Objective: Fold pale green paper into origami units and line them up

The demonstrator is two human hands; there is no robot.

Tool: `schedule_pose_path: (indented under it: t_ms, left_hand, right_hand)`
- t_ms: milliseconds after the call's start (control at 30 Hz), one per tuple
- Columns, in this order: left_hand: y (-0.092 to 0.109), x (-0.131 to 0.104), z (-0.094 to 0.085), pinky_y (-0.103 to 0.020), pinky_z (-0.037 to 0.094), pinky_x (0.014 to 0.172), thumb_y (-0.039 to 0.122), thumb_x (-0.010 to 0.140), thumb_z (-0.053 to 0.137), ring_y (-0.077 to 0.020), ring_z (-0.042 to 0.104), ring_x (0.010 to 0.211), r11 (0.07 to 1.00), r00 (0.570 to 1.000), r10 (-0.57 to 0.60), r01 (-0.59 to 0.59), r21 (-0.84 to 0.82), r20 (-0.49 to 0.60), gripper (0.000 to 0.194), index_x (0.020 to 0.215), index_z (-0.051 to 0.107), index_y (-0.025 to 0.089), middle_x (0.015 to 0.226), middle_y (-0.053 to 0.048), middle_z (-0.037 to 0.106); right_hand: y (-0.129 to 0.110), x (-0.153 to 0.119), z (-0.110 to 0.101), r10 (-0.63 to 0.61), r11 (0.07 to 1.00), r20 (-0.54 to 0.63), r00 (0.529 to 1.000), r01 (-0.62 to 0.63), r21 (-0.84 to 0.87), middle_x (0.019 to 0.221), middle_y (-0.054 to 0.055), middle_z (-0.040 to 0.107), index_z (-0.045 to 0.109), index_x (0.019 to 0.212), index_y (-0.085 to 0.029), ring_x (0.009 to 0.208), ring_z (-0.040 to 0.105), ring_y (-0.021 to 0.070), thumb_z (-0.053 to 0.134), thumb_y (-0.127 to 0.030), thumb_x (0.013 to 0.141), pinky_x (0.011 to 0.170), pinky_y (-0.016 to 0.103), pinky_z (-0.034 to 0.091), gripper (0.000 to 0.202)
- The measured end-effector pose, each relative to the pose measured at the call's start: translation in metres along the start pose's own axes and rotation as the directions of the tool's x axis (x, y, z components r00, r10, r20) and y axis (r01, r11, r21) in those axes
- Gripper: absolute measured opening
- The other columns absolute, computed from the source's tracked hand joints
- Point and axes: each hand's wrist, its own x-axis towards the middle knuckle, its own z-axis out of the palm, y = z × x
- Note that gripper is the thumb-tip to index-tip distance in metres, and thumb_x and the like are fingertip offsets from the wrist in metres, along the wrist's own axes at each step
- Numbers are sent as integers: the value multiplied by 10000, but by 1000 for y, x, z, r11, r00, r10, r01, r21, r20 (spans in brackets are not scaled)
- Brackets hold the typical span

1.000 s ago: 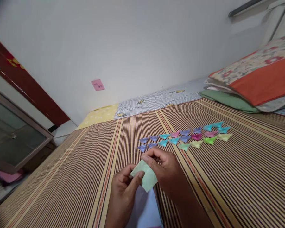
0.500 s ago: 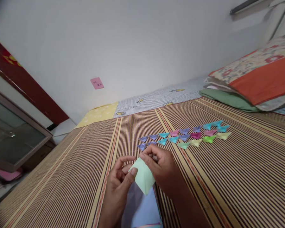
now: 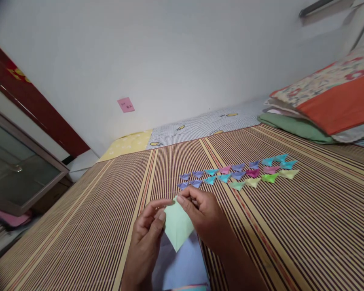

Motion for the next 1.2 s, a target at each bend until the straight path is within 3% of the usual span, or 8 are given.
schedule_pose_path:
  t_ms: [133,267,367,467,533,600,1200]
  left_hand:
    - [-5,1,-6,-249,386,635,358,955,638,-146,459,668,999,999,-32,32,-11,38,252,1083,771,187,725,-15,575]
    - [-5,1,-6,-268,413,656,348,909,690,-167,520,686,997,990,-74,71,28,118,269,1087,795,176,764,-47,650]
    - [-4,4,-1,-286,468,711,383,893,711,-184,597,725,984,995,-95,101,-146,43,276,1009,813,154,812,-79,720]
    - [-3,8,2,-281,508,723,427,859,747,-188,656,745,933,989,-125,88,-350,-85,314,937,818,130,849,-103,760]
    - [-2,10,2,-276,529,709,451,834,772,-201,681,774,910,982,-135,69,-408,-134,353,915,822,111,888,-123,769]
    - [-2,11,1,-297,554,718,478,822,780,-230,702,817,895,978,-150,72,-440,-145,394,911,825,97,924,-144,773]
    - [-6,14,2,-289,555,668,503,809,786,-205,712,703,870,973,-211,145,-471,-90,421,843,816,84,764,-118,767]
  right_hand:
    - [5,1,2,-9,998,-31,999,11,55,750,-14,589,675,1057,-193,654,566,142,662,-358,901,562,243,429,229]
    - [7,-1,0,-8,999,-26,1000,9,41,754,-9,606,693,972,-192,666,570,140,660,-347,908,581,243,430,171]
    - [6,-1,-6,-16,1000,-11,1000,16,16,780,14,652,706,913,-193,696,592,154,603,-420,958,608,257,455,253]
    - [5,-1,-15,-145,987,-2,989,144,-67,940,56,704,730,959,-212,895,653,204,544,-449,991,771,313,517,303]
    - [5,-1,-20,-241,960,47,969,245,-133,1130,82,698,747,997,-230,1113,632,250,629,-431,945,929,366,503,239]
    - [5,-2,-23,-239,950,105,965,255,-179,1246,82,667,745,1047,-252,1193,610,263,713,-383,899,989,390,483,201]
    - [-1,-4,-20,-302,902,178,937,341,-263,1128,57,695,756,964,-260,1079,663,235,725,-300,903,954,386,501,80]
